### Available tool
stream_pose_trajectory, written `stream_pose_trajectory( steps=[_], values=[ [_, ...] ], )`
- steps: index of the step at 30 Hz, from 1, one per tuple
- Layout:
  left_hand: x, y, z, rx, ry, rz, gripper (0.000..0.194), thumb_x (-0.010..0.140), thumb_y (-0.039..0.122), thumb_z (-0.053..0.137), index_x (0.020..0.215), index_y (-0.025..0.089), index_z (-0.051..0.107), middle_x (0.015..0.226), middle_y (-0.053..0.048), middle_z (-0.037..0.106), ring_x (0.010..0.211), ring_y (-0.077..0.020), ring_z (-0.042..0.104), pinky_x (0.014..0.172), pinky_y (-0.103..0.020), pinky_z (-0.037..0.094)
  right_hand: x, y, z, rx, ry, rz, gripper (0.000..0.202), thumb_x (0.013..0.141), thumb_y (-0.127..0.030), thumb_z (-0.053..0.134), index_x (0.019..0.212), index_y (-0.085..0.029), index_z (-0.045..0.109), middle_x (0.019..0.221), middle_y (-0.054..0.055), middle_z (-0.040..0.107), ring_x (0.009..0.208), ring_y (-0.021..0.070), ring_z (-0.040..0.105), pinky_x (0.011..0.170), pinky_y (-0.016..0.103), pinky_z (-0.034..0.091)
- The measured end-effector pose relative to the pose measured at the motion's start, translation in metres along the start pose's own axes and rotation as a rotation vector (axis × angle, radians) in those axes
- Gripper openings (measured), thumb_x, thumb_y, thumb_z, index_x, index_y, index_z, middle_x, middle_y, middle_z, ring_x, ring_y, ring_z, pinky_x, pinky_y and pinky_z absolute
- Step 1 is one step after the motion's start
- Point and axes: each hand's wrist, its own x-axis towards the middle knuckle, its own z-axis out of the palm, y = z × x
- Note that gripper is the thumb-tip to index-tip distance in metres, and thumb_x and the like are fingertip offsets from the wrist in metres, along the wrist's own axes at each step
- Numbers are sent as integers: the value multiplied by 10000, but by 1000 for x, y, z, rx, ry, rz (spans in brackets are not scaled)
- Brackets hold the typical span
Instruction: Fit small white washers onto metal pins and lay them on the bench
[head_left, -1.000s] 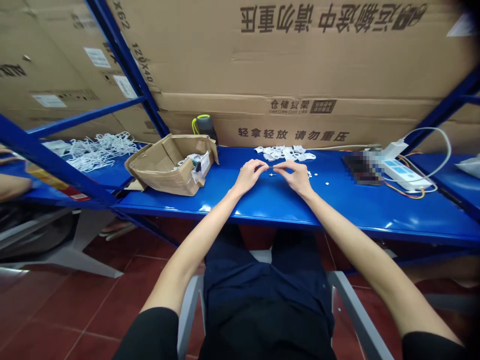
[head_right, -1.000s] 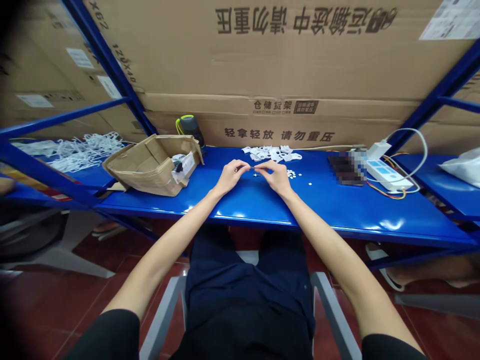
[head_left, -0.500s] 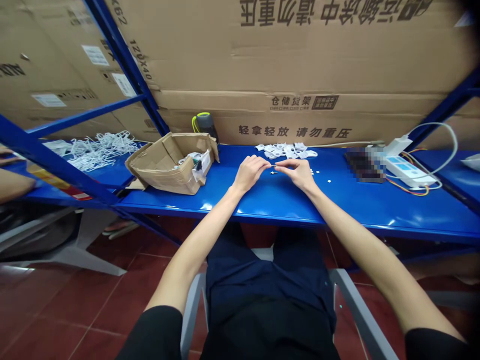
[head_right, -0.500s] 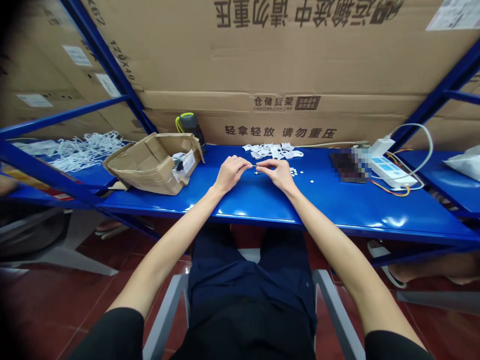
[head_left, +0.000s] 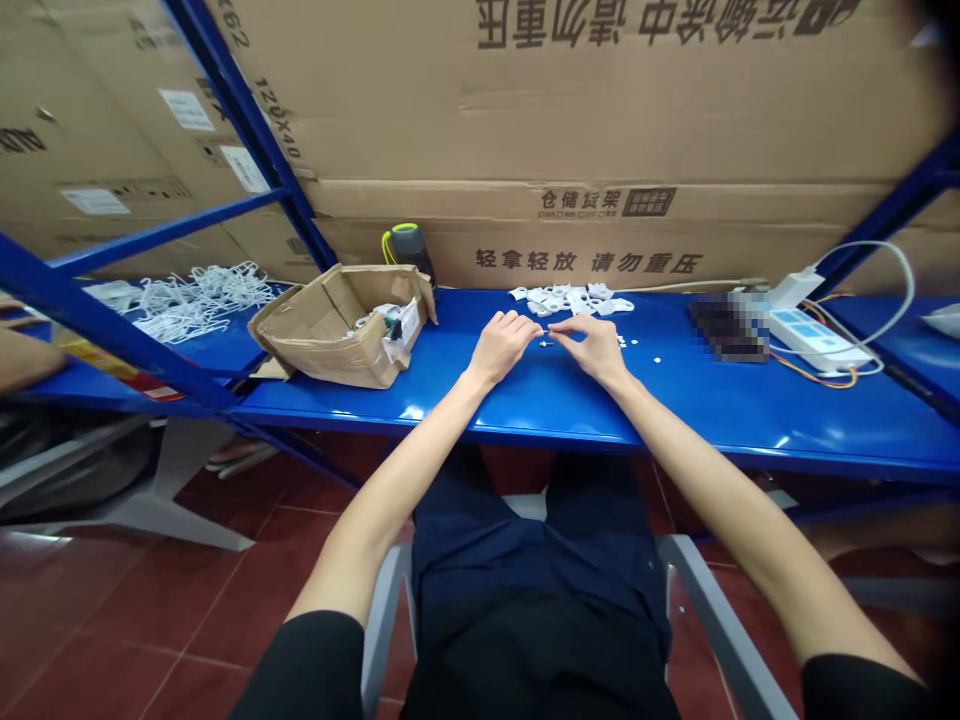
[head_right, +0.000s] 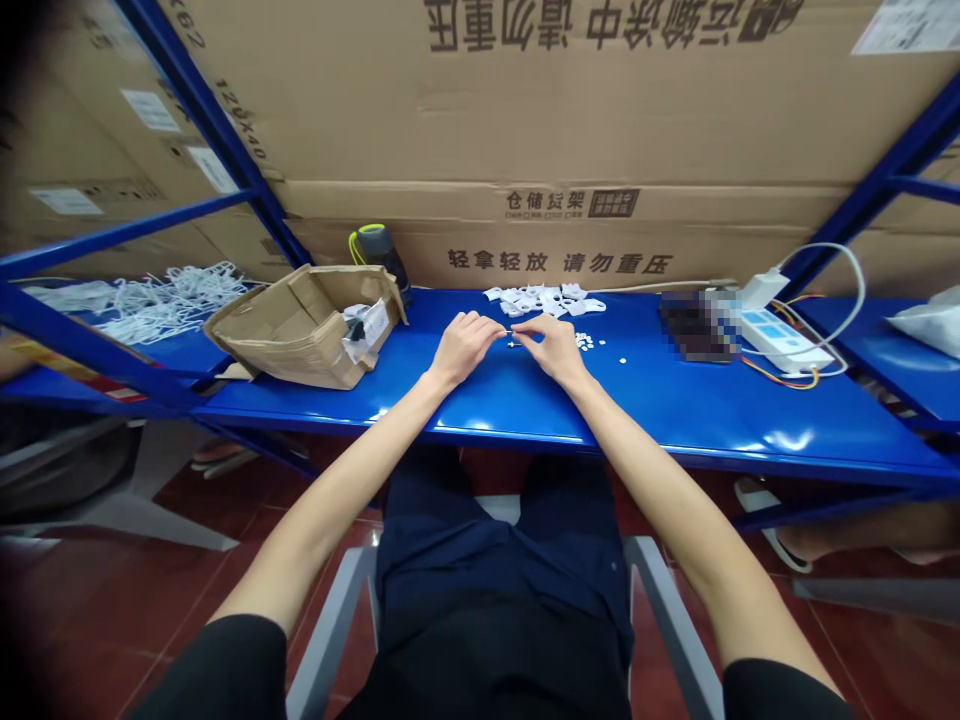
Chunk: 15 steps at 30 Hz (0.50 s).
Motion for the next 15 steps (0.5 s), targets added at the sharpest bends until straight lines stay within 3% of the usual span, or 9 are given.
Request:
stream_pose_trajectory(
  steps=[10,15],
  values=[
    [-5,-6,5,-179,124,-115,422,1129,479,447,1089,225,782,1071,-61,811,943,-227,657,888,-395,468,2,-5,-2,199,-40,113,317,903,-530,785,1019,-246,867,1053,72,844,972,290,763,927,445,581],
    [-6,-7,5,-224,113,-103,426,1124,487,453,1089,228,789,1060,-58,816,935,-224,669,894,-394,474,3,-9,-4,178,-52,139,351,907,-578,764,916,-238,849,973,72,838,928,285,753,884,432,573]
  ],
)
